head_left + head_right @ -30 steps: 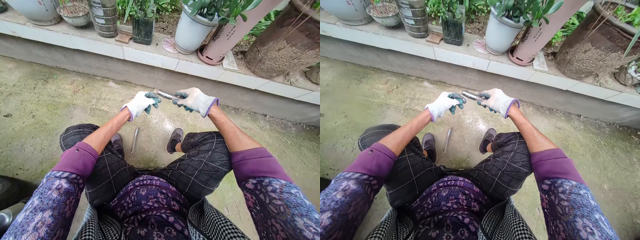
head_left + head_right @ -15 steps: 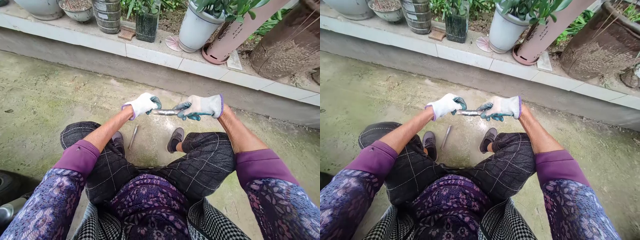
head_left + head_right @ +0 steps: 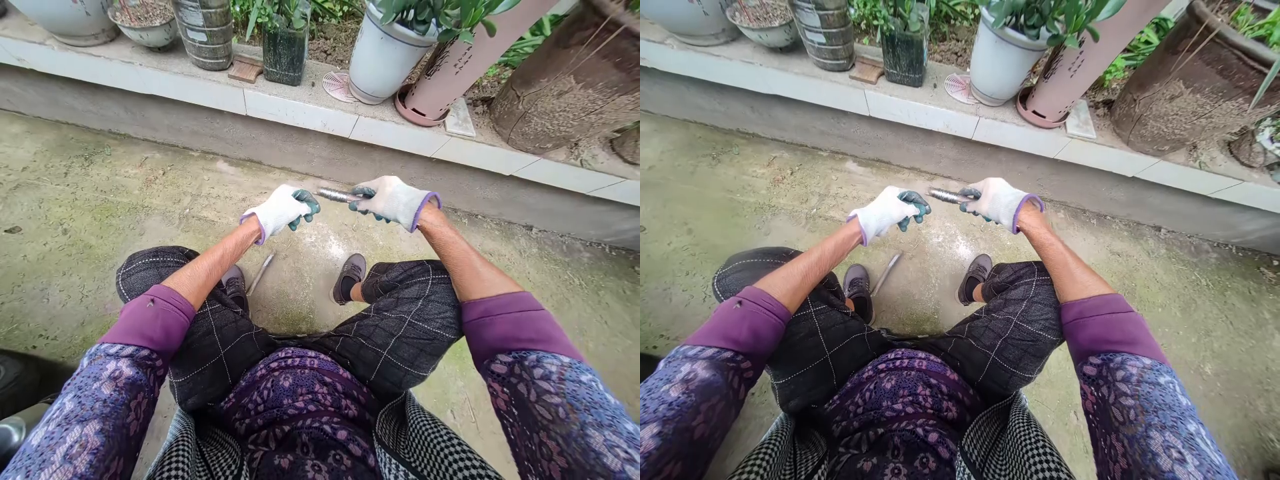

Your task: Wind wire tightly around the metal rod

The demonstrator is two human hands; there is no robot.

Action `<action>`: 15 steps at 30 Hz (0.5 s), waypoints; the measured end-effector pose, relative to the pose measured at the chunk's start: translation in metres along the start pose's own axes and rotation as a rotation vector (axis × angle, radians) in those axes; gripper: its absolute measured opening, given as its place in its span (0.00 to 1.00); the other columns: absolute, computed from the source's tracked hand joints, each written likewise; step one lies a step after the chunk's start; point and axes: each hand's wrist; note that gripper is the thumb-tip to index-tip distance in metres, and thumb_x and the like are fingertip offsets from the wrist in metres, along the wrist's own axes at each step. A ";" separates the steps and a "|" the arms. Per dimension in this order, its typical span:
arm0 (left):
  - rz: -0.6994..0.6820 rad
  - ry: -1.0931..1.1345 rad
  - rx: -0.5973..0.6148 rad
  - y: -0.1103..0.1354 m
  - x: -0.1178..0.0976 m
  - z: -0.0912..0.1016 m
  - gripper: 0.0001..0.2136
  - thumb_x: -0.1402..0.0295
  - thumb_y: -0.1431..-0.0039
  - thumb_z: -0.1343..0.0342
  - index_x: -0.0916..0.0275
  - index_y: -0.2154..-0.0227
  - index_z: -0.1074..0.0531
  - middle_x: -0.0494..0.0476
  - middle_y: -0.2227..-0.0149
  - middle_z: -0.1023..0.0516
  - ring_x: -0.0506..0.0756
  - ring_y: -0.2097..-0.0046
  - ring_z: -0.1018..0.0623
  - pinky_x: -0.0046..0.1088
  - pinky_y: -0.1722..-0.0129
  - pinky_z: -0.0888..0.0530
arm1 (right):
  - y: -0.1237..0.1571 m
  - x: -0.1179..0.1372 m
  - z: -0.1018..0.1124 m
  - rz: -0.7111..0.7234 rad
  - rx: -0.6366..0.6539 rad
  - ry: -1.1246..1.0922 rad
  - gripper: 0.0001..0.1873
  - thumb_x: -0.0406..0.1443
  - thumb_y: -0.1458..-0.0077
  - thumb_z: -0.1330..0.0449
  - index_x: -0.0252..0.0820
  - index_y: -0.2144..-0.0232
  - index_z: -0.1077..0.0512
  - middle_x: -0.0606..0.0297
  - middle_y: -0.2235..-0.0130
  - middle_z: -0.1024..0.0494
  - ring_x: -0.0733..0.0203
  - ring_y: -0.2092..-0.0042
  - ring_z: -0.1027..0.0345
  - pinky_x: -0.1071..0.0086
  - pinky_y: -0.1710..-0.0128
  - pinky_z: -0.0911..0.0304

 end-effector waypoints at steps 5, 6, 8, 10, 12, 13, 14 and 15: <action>0.003 0.102 0.003 -0.004 0.004 0.004 0.08 0.74 0.42 0.38 0.70 0.60 0.17 0.59 0.69 0.17 0.44 0.79 0.31 0.25 0.78 0.30 | 0.014 0.021 0.004 -0.014 -0.072 -0.176 0.19 0.37 0.44 0.31 0.37 0.50 0.20 0.64 0.72 0.24 0.71 0.80 0.41 0.73 0.85 0.41; -0.003 0.112 0.009 -0.005 0.006 0.004 0.08 0.74 0.42 0.38 0.70 0.60 0.17 0.59 0.69 0.17 0.45 0.79 0.31 0.25 0.78 0.30 | 0.016 0.023 0.004 -0.006 -0.050 -0.222 0.19 0.37 0.44 0.31 0.38 0.50 0.20 0.64 0.72 0.23 0.70 0.79 0.40 0.73 0.85 0.41; -0.016 0.121 0.025 -0.006 0.008 0.004 0.09 0.74 0.42 0.39 0.69 0.60 0.17 0.60 0.68 0.17 0.45 0.79 0.31 0.25 0.79 0.30 | 0.019 0.024 0.003 0.017 0.004 -0.290 0.20 0.38 0.45 0.30 0.38 0.50 0.20 0.64 0.72 0.23 0.70 0.79 0.40 0.74 0.84 0.40; -0.030 0.108 0.032 -0.006 0.009 0.005 0.09 0.74 0.42 0.39 0.69 0.60 0.17 0.61 0.67 0.16 0.45 0.79 0.31 0.24 0.79 0.30 | 0.020 0.022 0.002 0.038 0.068 -0.325 0.23 0.39 0.47 0.28 0.37 0.50 0.20 0.64 0.72 0.22 0.69 0.79 0.39 0.74 0.84 0.41; -0.033 0.077 0.032 -0.006 0.009 0.005 0.09 0.74 0.43 0.39 0.68 0.61 0.17 0.60 0.67 0.16 0.45 0.79 0.31 0.23 0.79 0.30 | 0.020 0.017 0.003 0.055 0.151 -0.338 0.25 0.40 0.50 0.27 0.35 0.50 0.20 0.64 0.73 0.22 0.70 0.79 0.39 0.74 0.84 0.41; -0.029 0.055 0.036 -0.007 0.009 0.006 0.09 0.74 0.44 0.39 0.68 0.61 0.17 0.60 0.67 0.16 0.45 0.79 0.30 0.23 0.79 0.30 | 0.019 0.015 0.003 0.062 0.200 -0.331 0.26 0.41 0.51 0.26 0.35 0.51 0.20 0.65 0.73 0.22 0.70 0.80 0.40 0.74 0.84 0.41; -0.022 0.031 0.040 -0.007 0.008 0.006 0.09 0.75 0.46 0.39 0.68 0.62 0.17 0.58 0.69 0.17 0.45 0.79 0.30 0.22 0.80 0.31 | 0.019 0.013 0.003 0.066 0.249 -0.312 0.27 0.41 0.52 0.26 0.35 0.51 0.20 0.65 0.73 0.22 0.71 0.80 0.40 0.74 0.84 0.42; -0.018 0.006 0.048 -0.007 0.008 0.005 0.09 0.76 0.47 0.39 0.67 0.64 0.17 0.57 0.71 0.18 0.46 0.79 0.30 0.22 0.80 0.31 | 0.019 0.011 0.003 0.069 0.295 -0.283 0.27 0.42 0.53 0.26 0.35 0.51 0.19 0.65 0.73 0.22 0.71 0.81 0.41 0.74 0.85 0.42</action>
Point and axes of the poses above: each hand's wrist, its own y-axis away from the middle knuckle, its own z-axis out of the back of the hand, x = y × z
